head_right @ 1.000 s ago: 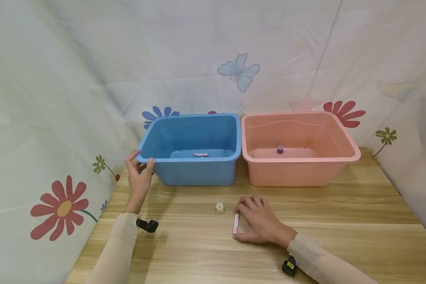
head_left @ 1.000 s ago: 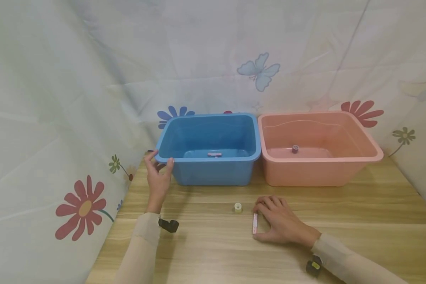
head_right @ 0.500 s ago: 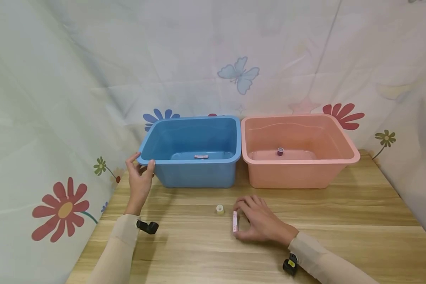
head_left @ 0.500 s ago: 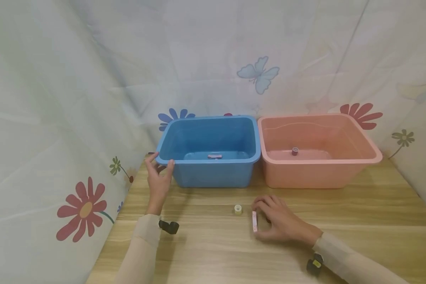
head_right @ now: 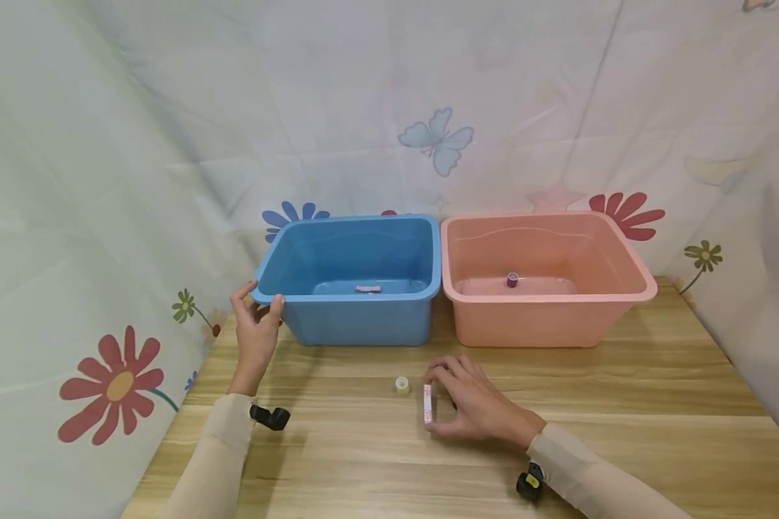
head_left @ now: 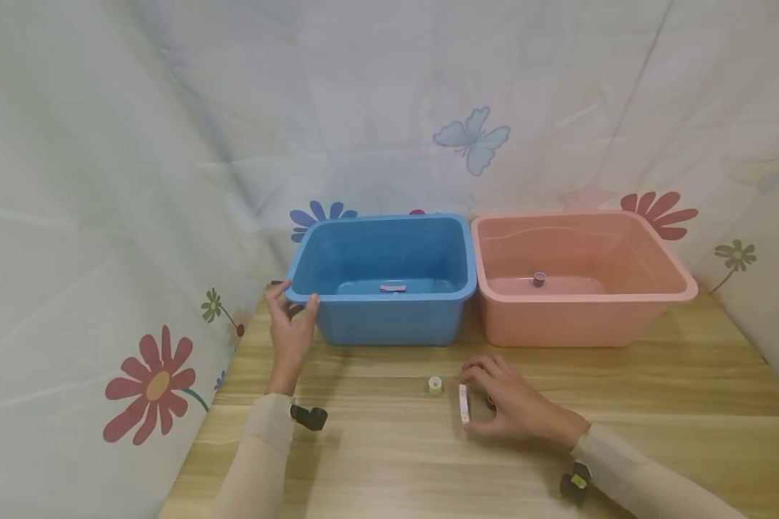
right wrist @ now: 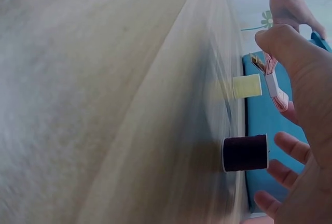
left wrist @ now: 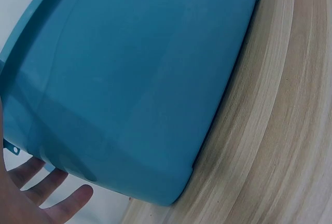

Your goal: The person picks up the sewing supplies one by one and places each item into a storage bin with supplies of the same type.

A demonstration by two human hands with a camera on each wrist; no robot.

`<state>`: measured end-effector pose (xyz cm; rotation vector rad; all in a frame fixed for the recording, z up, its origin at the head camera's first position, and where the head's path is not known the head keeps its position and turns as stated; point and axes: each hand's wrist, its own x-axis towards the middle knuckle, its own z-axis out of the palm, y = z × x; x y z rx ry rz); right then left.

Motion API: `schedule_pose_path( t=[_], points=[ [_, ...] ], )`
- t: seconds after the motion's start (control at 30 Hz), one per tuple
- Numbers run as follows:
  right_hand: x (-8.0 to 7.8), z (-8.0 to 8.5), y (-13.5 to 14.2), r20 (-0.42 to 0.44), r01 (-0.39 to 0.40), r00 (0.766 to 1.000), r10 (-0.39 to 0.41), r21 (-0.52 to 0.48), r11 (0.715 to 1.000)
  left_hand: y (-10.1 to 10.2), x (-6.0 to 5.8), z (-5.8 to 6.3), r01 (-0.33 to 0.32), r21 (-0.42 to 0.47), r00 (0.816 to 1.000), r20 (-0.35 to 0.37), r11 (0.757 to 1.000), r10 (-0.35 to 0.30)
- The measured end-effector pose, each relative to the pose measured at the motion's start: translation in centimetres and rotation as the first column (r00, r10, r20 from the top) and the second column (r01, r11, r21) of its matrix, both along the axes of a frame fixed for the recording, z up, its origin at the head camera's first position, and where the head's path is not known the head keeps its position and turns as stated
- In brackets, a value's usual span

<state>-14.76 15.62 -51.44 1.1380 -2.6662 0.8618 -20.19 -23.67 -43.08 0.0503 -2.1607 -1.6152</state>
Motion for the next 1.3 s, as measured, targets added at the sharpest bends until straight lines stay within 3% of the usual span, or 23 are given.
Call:
schedule_pose_path(
  t=[0.57, 0.77, 1.03, 1.3],
  points=[
    [-0.4, 0.5, 0.0, 0.020, 0.007, 1.000, -0.007, -0.005, 1.000, 0.2, 0.3, 0.5, -0.007, 0.002, 1.000, 0.005, 1.000, 0.007],
    [-0.7, 0.6, -0.1, -0.026, -0.019, 1.000, 0.018, -0.032, 0.999, 0.0, 0.1, 0.3, -0.007, -0.007, 1.000, 0.017, 1.000, 0.007],
    [-1.1, 1.0, -0.1, -0.037, -0.030, 0.999, 0.029, -0.032, 0.999, -1.5, -2.0, -2.9, -0.010, 0.009, 1.000, 0.008, 1.000, 0.010],
    [-1.2, 1.4, -0.2, -0.014, -0.035, 0.999, 0.035, -0.039, 0.999, -1.5, -2.1, -3.5, -0.027, -0.003, 0.999, -0.019, 1.000, 0.027]
  ],
)
